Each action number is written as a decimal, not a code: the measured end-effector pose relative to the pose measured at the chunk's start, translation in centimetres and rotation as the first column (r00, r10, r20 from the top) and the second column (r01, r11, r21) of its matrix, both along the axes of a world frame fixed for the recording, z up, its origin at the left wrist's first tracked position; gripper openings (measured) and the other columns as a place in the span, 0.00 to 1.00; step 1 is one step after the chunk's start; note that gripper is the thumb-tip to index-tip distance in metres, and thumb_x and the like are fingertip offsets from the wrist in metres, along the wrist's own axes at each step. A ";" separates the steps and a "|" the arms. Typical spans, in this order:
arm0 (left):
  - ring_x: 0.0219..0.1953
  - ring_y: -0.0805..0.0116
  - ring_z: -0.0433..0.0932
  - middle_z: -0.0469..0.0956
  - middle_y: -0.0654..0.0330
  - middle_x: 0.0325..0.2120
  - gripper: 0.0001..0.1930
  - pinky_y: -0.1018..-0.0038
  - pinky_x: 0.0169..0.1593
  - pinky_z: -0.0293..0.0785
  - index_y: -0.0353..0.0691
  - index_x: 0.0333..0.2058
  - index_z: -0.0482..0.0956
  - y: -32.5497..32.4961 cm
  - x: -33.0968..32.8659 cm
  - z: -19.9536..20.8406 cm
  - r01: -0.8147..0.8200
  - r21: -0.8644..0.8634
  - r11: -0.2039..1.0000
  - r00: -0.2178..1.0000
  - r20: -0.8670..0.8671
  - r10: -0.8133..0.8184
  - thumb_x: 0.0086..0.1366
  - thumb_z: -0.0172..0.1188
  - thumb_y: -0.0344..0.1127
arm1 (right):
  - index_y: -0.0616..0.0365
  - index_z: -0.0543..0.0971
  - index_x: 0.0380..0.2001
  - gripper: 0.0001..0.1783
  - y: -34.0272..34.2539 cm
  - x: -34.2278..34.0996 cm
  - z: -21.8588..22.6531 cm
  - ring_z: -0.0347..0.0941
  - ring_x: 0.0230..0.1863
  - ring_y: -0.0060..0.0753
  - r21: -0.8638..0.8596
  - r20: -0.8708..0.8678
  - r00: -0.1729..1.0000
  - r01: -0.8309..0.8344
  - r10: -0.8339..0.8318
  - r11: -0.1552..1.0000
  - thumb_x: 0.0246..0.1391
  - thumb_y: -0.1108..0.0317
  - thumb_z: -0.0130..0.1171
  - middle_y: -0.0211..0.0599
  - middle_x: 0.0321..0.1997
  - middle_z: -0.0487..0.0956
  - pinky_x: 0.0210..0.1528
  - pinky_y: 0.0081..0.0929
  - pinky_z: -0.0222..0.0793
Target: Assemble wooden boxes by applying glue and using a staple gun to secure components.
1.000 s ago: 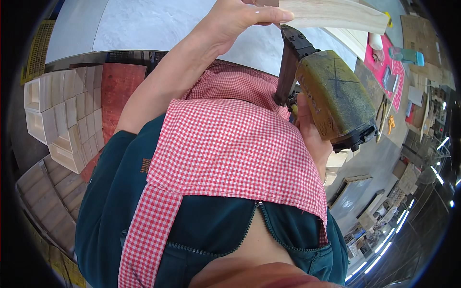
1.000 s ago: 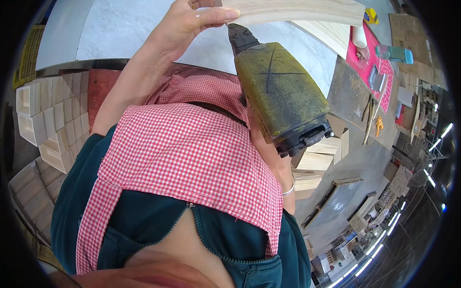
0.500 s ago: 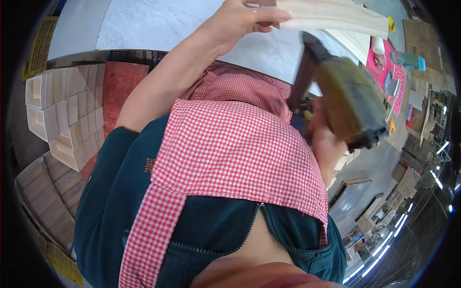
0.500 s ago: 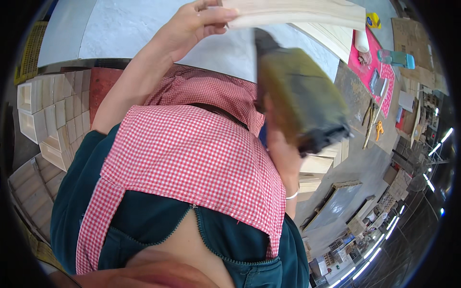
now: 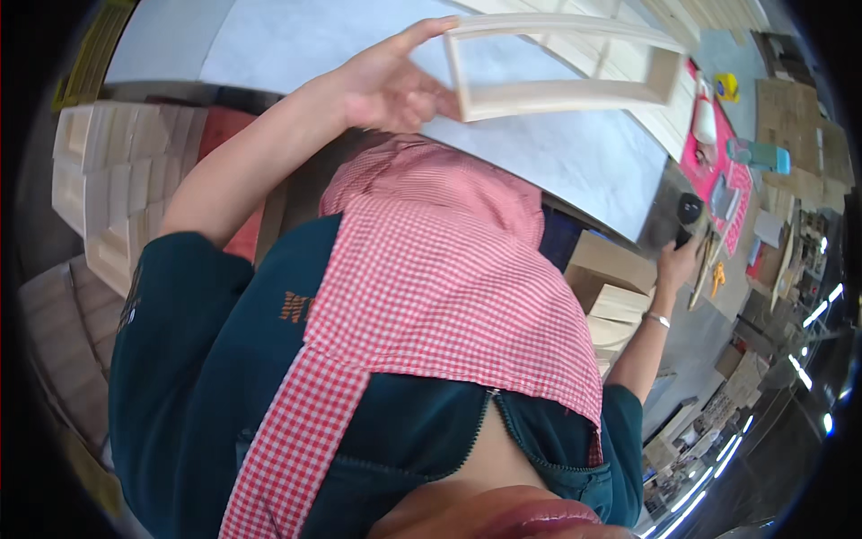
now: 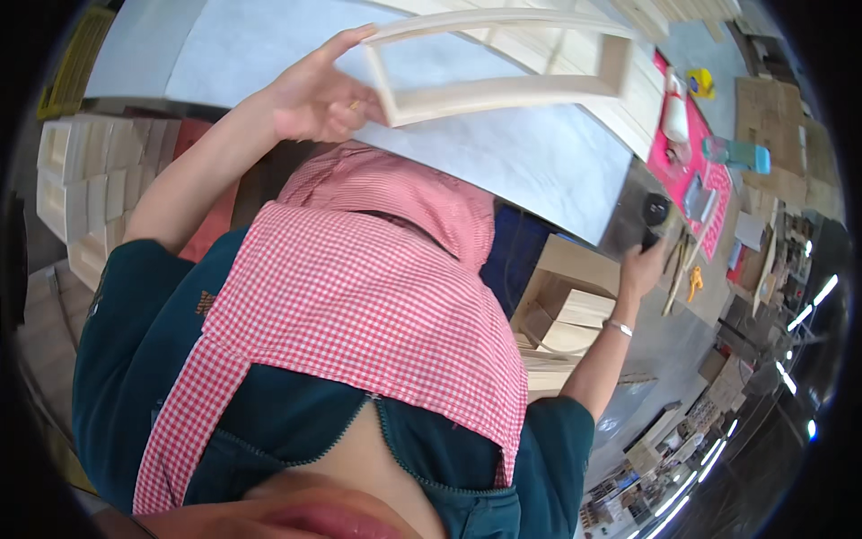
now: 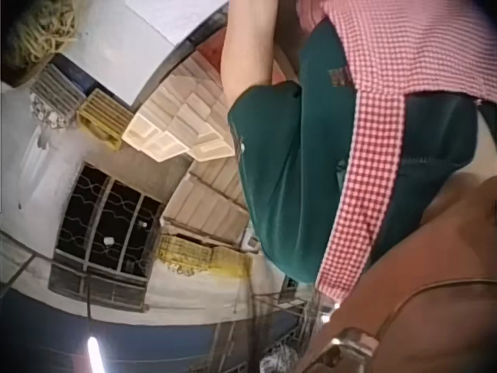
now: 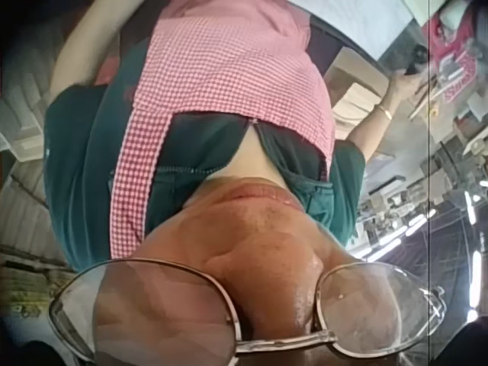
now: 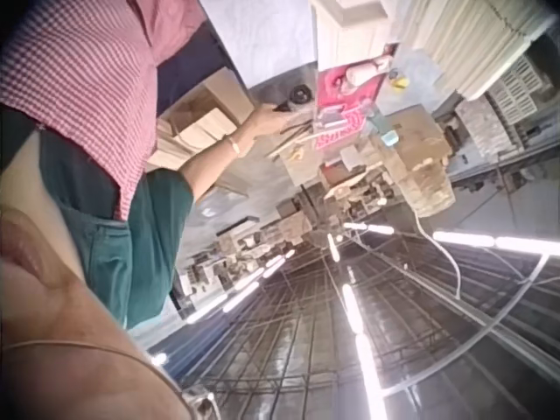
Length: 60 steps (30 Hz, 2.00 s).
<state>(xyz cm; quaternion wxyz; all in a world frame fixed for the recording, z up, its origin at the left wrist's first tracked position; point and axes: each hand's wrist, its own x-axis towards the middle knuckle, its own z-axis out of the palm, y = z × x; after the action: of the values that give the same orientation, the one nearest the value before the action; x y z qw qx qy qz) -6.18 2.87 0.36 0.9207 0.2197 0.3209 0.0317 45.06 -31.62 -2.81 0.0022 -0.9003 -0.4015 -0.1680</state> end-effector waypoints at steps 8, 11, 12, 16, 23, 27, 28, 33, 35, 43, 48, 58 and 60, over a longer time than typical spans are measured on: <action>0.12 0.84 0.52 0.76 0.29 0.43 0.52 0.90 0.13 0.55 0.12 0.46 0.69 0.7 -1.6 -1.0 0.023 -0.238 0.971 0.998 -0.055 -0.037 0.60 0.55 0.74 | 0.61 0.70 0.59 0.28 2.8 -1.5 -1.3 0.79 0.39 0.64 -0.113 -0.018 0.989 0.146 -0.149 0.983 0.58 0.62 0.59 0.56 0.42 0.82 0.43 0.52 0.75; 0.12 0.84 0.52 0.76 0.29 0.42 0.51 0.90 0.13 0.55 0.14 0.45 0.71 1.5 -2.2 -1.1 0.073 -0.257 0.964 0.992 -0.077 -0.096 0.60 0.55 0.74 | 0.61 0.74 0.57 0.28 4.4 -2.4 0.6 0.79 0.40 0.62 -0.127 -0.014 0.986 0.162 -0.165 0.979 0.58 0.57 0.61 0.54 0.42 0.82 0.44 0.49 0.75; 0.12 0.84 0.52 0.77 0.28 0.42 0.50 0.89 0.13 0.55 0.15 0.44 0.71 1.7 -2.3 -1.2 0.083 -0.272 0.959 0.990 -0.086 -0.111 0.60 0.55 0.74 | 0.62 0.76 0.55 0.27 5.4 -2.9 1.5 0.79 0.41 0.60 -0.057 0.062 0.993 0.105 -0.102 0.993 0.58 0.56 0.62 0.53 0.42 0.82 0.45 0.46 0.75; 0.11 0.83 0.52 0.78 0.32 0.38 0.49 0.88 0.12 0.54 0.17 0.42 0.73 2.1 -1.4 0.2 0.087 -0.290 0.953 0.976 -0.165 -0.139 0.60 0.54 0.74 | 0.63 0.81 0.50 0.23 10.5 -5.7 3.5 0.79 0.45 0.50 0.272 -0.118 0.982 -0.111 0.148 0.956 0.59 0.56 0.64 0.50 0.44 0.83 0.49 0.38 0.75; 0.10 0.82 0.52 0.80 0.44 0.27 0.45 0.86 0.11 0.52 0.23 0.40 0.75 3.5 -0.8 1.3 0.034 -0.361 0.932 0.972 -0.206 -0.115 0.61 0.56 0.73 | 0.65 0.79 0.55 0.24 18.4 -13.3 1.8 0.78 0.47 0.33 0.575 -0.678 0.526 -0.057 0.514 0.816 0.71 0.55 0.49 0.41 0.48 0.83 0.51 0.26 0.71; 0.10 0.77 0.65 0.76 0.54 0.18 0.44 0.85 0.13 0.58 0.26 0.39 0.77 3.7 -2.3 0.8 -0.109 -0.192 0.975 0.909 -0.417 0.020 0.62 0.53 0.75 | 0.62 0.79 0.35 0.09 19.9 -17.1 2.0 0.70 0.26 0.35 0.540 -0.547 0.631 -0.236 0.550 0.808 0.58 0.67 0.61 0.38 0.27 0.76 0.32 0.30 0.69; 0.11 0.75 0.67 0.77 0.53 0.18 0.45 0.85 0.12 0.57 0.25 0.41 0.77 3.7 -2.8 1.3 -0.077 -0.147 0.986 0.892 -0.451 0.003 0.63 0.52 0.75 | 0.62 0.79 0.36 0.10 19.6 -17.5 3.0 0.70 0.25 0.35 0.476 -0.685 0.532 -0.188 0.497 0.859 0.57 0.66 0.62 0.38 0.27 0.76 0.32 0.30 0.69; 0.12 0.75 0.69 0.81 0.48 0.23 0.39 0.85 0.13 0.59 0.24 0.43 0.78 4.8 -3.3 2.4 0.170 0.212 0.962 0.809 -0.588 -0.014 0.68 0.54 0.66 | 0.62 0.80 0.38 0.14 19.5 -16.5 3.6 0.74 0.28 0.37 0.299 -0.772 0.426 -0.411 0.472 0.861 0.56 0.61 0.65 0.38 0.29 0.80 0.35 0.33 0.70; 0.12 0.76 0.69 0.81 0.49 0.22 0.36 0.85 0.14 0.59 0.25 0.41 0.79 5.7 -3.9 2.3 0.244 0.230 0.942 0.803 -0.593 -0.063 0.69 0.55 0.64 | 0.60 0.80 0.44 0.18 20.2 -11.8 1.3 0.78 0.38 0.41 0.444 -0.614 0.575 -0.315 0.541 0.839 0.56 0.58 0.66 0.39 0.42 0.81 0.43 0.33 0.74; 0.13 0.79 0.64 0.77 0.61 0.17 0.17 0.85 0.17 0.57 0.39 0.31 0.79 4.4 -8.2 0.1 0.226 0.470 0.853 0.824 -0.560 0.090 0.71 0.58 0.47 | 0.61 0.79 0.50 0.35 23.8 13.7 -2.7 0.77 0.48 0.55 0.224 -0.096 0.986 0.152 -0.133 0.963 0.53 0.40 0.62 0.55 0.48 0.80 0.51 0.44 0.73; 0.14 0.81 0.59 0.71 0.67 0.14 0.17 0.84 0.19 0.54 0.45 0.26 0.74 1.2 -8.3 2.2 -0.002 0.607 0.795 0.735 -0.537 0.413 0.73 0.55 0.46 | 0.56 0.81 0.48 0.36 27.1 13.9 -1.8 0.81 0.44 0.55 0.001 -0.182 0.957 0.231 -0.227 0.973 0.49 0.36 0.62 0.48 0.43 0.84 0.45 0.47 0.76; 0.52 0.60 0.74 0.77 0.57 0.50 0.18 0.65 0.58 0.70 0.42 0.45 0.80 -5.0 0.3 0.7 0.220 0.909 -0.355 0.968 -0.156 0.198 0.55 0.70 0.31 | 0.71 0.67 0.50 0.31 23.6 1.9 6.7 0.78 0.21 0.36 0.887 -0.462 0.724 0.368 0.512 0.279 0.51 0.64 0.72 0.53 0.36 0.79 0.22 0.21 0.78; 0.48 0.64 0.75 0.79 0.61 0.45 0.15 0.67 0.58 0.67 0.43 0.46 0.80 -6.0 2.6 -0.9 0.202 0.767 -0.609 0.976 -0.109 0.187 0.59 0.65 0.33 | 0.71 0.67 0.50 0.31 22.4 -2.0 7.5 0.80 0.25 0.38 0.909 -0.409 0.645 0.351 0.646 0.225 0.53 0.64 0.71 0.55 0.41 0.77 0.25 0.21 0.80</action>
<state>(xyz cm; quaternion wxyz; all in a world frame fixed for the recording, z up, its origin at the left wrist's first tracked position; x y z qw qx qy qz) -3.61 -3.14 -0.58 0.1632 0.9263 0.2068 0.2695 43.01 -9.19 4.65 0.7348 -0.6248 -0.2641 0.0079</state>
